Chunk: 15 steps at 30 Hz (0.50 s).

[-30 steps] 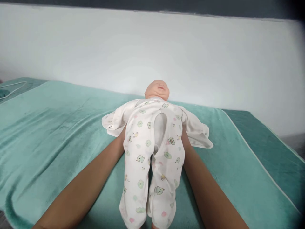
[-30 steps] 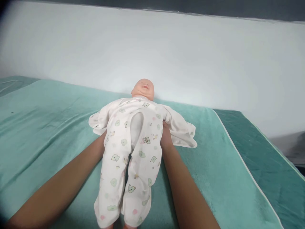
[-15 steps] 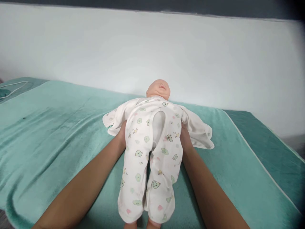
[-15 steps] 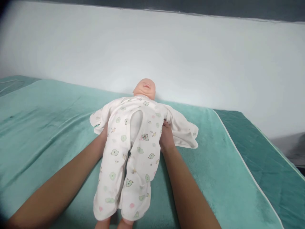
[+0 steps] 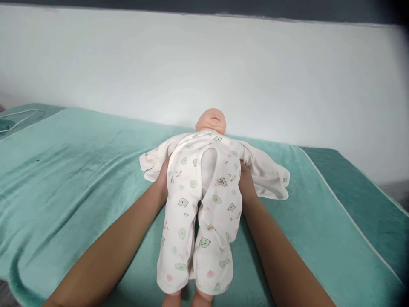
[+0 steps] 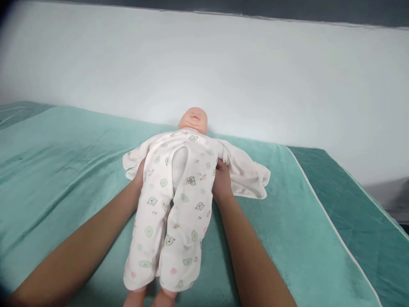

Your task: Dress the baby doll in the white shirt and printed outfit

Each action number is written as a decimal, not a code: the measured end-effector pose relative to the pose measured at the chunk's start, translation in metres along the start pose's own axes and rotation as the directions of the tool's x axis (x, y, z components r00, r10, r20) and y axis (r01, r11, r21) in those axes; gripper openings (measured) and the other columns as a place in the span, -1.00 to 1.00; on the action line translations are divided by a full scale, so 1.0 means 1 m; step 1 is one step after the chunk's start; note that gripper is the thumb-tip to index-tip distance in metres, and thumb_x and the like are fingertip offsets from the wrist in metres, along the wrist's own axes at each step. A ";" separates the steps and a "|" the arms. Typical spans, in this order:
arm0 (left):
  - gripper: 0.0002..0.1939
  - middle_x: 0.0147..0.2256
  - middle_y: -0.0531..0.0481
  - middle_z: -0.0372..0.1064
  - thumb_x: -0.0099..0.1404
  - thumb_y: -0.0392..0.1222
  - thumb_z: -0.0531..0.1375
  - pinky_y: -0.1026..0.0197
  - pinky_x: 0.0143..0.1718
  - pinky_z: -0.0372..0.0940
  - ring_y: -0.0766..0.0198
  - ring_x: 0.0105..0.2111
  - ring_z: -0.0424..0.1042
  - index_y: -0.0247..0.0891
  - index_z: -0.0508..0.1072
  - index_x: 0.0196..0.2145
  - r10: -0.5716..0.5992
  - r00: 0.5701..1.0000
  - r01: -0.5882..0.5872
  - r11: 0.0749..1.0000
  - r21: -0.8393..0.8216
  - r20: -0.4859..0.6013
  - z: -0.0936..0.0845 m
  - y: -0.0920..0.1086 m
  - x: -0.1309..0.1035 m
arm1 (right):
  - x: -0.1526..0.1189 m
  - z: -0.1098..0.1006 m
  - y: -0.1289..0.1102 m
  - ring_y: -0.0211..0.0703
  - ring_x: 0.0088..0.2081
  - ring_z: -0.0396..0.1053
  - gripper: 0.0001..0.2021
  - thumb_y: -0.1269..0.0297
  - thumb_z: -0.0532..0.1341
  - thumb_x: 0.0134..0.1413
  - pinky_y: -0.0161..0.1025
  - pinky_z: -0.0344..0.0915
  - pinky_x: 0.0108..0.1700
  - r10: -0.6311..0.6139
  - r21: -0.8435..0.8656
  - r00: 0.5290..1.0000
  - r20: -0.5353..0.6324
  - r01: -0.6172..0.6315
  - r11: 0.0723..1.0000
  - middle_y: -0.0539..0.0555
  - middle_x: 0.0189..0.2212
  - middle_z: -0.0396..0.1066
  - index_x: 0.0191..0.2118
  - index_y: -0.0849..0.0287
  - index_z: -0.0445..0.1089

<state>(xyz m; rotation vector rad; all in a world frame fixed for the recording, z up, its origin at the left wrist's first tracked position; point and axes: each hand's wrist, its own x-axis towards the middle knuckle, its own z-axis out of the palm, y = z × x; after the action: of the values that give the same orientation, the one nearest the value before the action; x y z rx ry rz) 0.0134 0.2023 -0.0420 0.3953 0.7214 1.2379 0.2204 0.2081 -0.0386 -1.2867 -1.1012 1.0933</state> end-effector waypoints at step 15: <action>-0.73 -0.30 -0.05 0.60 0.22 -0.10 0.23 0.00 0.13 0.37 -0.02 0.03 0.49 -0.26 0.56 -0.16 -0.054 0.999 0.054 0.998 0.030 -0.007 -0.008 0.001 0.013 | 0.006 -0.008 0.011 0.05 -0.06 0.44 -0.74 0.12 0.30 -0.05 -0.07 0.37 -0.01 0.000 0.000 0.998 -0.057 0.000 1.000 0.08 -0.24 0.58 -0.23 0.09 0.54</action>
<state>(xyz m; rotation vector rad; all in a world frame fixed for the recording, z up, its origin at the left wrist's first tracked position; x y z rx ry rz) 0.0095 0.2144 -0.0511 0.3946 0.7523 1.1787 0.2296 0.2124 -0.0491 -1.3102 -1.0580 1.0506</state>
